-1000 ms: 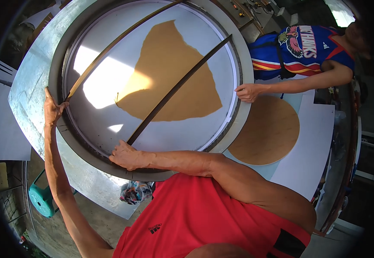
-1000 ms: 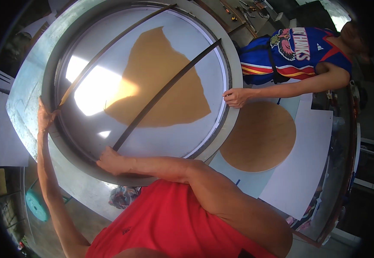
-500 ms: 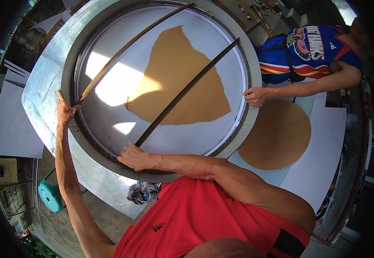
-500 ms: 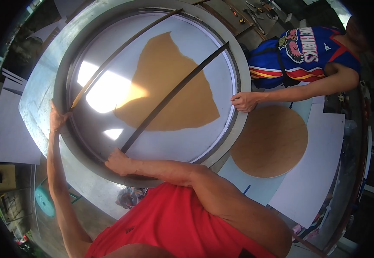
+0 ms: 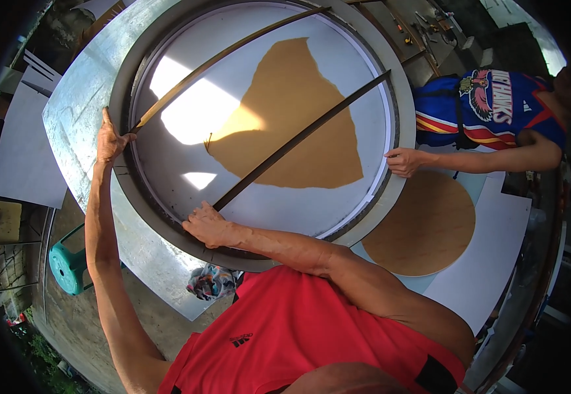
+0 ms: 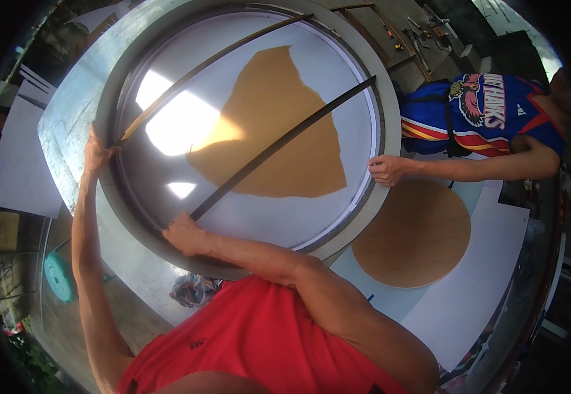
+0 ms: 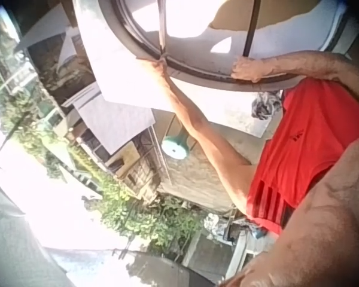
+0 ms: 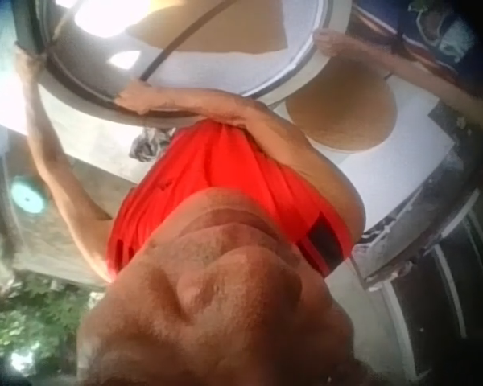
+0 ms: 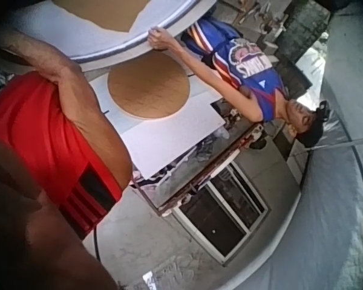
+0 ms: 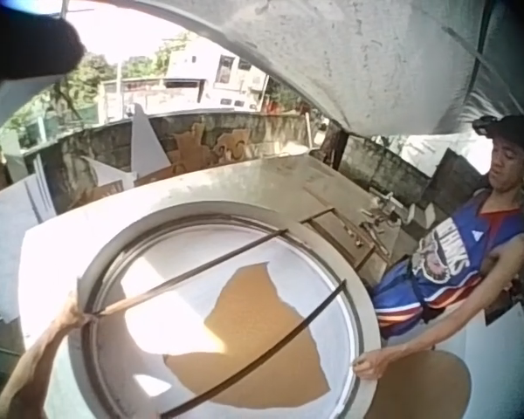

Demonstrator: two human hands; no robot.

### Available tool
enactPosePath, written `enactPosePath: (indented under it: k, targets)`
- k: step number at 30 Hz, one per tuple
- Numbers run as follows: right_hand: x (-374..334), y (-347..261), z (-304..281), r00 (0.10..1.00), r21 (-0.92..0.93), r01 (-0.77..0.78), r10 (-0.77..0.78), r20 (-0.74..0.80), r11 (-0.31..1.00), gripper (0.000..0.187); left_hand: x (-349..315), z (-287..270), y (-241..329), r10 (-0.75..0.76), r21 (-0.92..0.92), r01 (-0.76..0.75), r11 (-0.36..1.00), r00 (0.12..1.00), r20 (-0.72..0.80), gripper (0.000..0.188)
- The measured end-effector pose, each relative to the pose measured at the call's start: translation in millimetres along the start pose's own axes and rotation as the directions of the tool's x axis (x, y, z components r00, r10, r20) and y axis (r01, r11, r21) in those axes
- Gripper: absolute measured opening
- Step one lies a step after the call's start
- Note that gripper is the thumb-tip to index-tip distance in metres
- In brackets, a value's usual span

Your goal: Assembling a circular sign frame with wooden slats using a hammer and measuring tape.

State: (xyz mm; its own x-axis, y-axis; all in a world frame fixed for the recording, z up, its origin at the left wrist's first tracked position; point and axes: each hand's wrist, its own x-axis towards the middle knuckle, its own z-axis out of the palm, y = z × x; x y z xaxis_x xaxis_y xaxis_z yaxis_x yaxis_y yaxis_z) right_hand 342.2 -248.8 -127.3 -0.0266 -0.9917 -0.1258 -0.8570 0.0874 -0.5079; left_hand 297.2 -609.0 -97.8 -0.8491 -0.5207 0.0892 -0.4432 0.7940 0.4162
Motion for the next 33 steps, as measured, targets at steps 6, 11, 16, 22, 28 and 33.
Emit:
enactPosePath:
  k: [6,11,16,22,28,33]
  targets:
    - [-1,2,15,0.988,-0.010,0.000,-0.002,-0.152,1.000,0.025,5,4,-3,-0.014,-0.064,0.018,0.998,0.998,0.068,0.120]
    - [-2,2,12,0.991,0.016,-0.004,0.006,-0.137,1.000,0.021,0,0,5,-0.018,-0.070,0.019,0.997,1.000,0.009,0.106]
    - [-2,4,1,0.999,0.001,0.007,-0.007,0.052,1.000,0.041,6,3,3,-0.019,-0.046,0.021,0.999,0.999,0.045,0.119]
    - [2,1,-4,0.996,-0.063,0.042,-0.038,0.078,0.997,0.053,-14,1,-7,0.062,0.220,-0.040,0.975,0.994,-0.095,0.079]
    - [9,0,-8,0.987,-0.109,0.050,-0.033,0.155,0.993,0.052,-19,3,10,0.077,0.242,-0.048,0.969,0.991,-0.108,0.060]
    - [9,-1,-7,0.991,-0.121,0.042,-0.026,0.133,0.992,0.053,-22,9,16,0.102,0.247,-0.071,0.966,0.988,-0.116,0.045]
